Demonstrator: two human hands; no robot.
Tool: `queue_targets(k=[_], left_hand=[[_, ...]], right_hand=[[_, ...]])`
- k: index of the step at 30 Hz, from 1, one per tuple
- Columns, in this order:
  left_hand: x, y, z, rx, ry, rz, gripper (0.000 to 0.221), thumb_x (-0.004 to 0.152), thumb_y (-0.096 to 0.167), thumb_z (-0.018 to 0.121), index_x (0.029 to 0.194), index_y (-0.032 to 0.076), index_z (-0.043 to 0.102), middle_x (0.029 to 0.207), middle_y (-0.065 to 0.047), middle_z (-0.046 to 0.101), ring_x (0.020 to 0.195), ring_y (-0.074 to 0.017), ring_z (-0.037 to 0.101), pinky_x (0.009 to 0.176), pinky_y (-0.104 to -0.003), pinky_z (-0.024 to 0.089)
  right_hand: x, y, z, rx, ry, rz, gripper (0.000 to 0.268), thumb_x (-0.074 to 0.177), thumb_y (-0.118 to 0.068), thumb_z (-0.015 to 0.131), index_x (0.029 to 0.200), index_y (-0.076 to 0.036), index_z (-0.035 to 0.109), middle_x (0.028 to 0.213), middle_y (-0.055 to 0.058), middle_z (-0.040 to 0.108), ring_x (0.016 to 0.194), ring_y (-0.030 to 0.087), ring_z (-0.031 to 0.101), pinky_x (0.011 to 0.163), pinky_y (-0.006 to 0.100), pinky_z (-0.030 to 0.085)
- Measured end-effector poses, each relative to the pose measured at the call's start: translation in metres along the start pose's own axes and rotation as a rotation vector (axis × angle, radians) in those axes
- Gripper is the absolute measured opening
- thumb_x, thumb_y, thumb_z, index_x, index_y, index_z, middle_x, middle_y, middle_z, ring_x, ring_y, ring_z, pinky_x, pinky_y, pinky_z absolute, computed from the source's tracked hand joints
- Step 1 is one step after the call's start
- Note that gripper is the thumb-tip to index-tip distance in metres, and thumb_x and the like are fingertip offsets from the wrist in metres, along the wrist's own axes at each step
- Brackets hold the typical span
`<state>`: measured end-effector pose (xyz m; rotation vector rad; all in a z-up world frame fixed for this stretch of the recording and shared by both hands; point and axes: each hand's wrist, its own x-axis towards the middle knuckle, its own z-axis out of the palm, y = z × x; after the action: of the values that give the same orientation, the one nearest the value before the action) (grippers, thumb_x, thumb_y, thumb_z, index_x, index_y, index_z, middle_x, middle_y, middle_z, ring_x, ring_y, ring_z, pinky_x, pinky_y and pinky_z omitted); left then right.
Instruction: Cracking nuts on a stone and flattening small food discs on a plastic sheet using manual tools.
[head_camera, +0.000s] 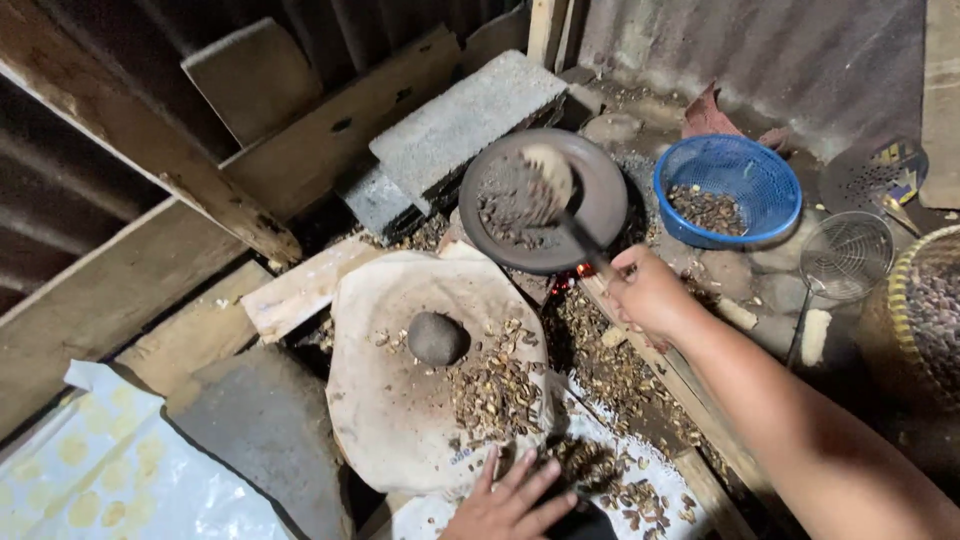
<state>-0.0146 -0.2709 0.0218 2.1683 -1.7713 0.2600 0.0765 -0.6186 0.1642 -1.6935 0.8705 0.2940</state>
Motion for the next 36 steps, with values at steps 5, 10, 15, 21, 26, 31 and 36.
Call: queue_targets(k=[5,10,15,21,26,31,36], left_hand=[[0.012,-0.06,-0.023,0.052,-0.081,-0.567,0.075,0.088,0.039,0.069,0.156,0.023,0.041,0.166,-0.012,0.03,0.144,-0.0269,0.041,0.114,-0.075,0.008],[0.0,-0.108,-0.024,0.18,0.035,-0.939,0.072,0.103,0.054,0.029,0.156,0.006,0.032,0.165,-0.022,0.028,0.155,-0.0434,0.018,0.121,-0.069,0.003],[0.001,-0.11,-0.022,0.199,0.068,-0.92,0.075,0.098,0.051,0.046,0.155,0.004,0.035,0.165,-0.022,0.03,0.156,-0.0395,0.022,0.122,-0.066,0.008],[-0.002,-0.108,-0.021,0.177,0.134,-0.955,0.071,0.1,0.047,0.046,0.152,0.001,0.039,0.166,-0.023,0.03,0.157,-0.0401,0.021,0.124,-0.063,0.01],[-0.001,-0.109,-0.021,0.173,0.164,-0.933,0.068,0.099,0.045,0.048,0.151,0.001,0.04,0.165,-0.021,0.032,0.156,-0.0398,0.023,0.125,-0.062,0.011],[-0.001,-0.109,-0.021,0.172,0.141,-0.94,0.068,0.1,0.046,0.046,0.151,0.002,0.04,0.164,-0.021,0.033,0.156,-0.0386,0.023,0.125,-0.059,0.012],[-0.001,-0.11,-0.02,0.176,0.133,-0.937,0.068,0.1,0.046,0.047,0.151,0.001,0.04,0.164,-0.022,0.033,0.156,-0.0389,0.023,0.125,-0.058,0.012]], right_hand=[[-0.026,0.015,0.001,-0.891,0.316,-0.341,0.023,0.099,-0.01,0.052,0.119,-0.004,0.042,0.071,0.016,0.068,0.058,0.037,0.067,0.062,0.053,0.054],[-0.061,0.001,-0.009,-0.898,0.264,-0.291,0.021,0.104,-0.009,0.048,0.122,-0.003,0.04,0.07,0.011,0.063,0.047,0.025,0.06,0.043,0.039,0.054],[-0.085,-0.004,-0.022,-0.643,0.244,-0.017,0.041,0.101,-0.014,0.055,0.138,-0.014,0.039,0.081,0.019,0.074,0.033,0.027,0.054,0.028,0.041,0.043],[-0.091,0.006,-0.027,-0.673,0.167,0.093,0.053,0.099,-0.009,0.059,0.147,-0.019,0.038,0.077,0.015,0.072,0.045,0.02,0.053,0.035,0.033,0.042],[-0.081,0.023,-0.025,-0.661,0.175,0.05,0.047,0.099,-0.018,0.058,0.142,-0.023,0.042,0.09,0.015,0.073,0.052,0.031,0.064,0.042,0.044,0.048],[-0.058,0.033,-0.024,-0.556,0.14,0.022,0.048,0.096,-0.01,0.061,0.141,-0.017,0.047,0.092,0.017,0.074,0.061,0.028,0.066,0.052,0.041,0.05],[-0.025,0.047,-0.028,-0.267,0.034,0.011,0.048,0.097,-0.001,0.062,0.141,-0.008,0.046,0.068,0.014,0.063,0.042,0.02,0.047,0.036,0.033,0.033]])
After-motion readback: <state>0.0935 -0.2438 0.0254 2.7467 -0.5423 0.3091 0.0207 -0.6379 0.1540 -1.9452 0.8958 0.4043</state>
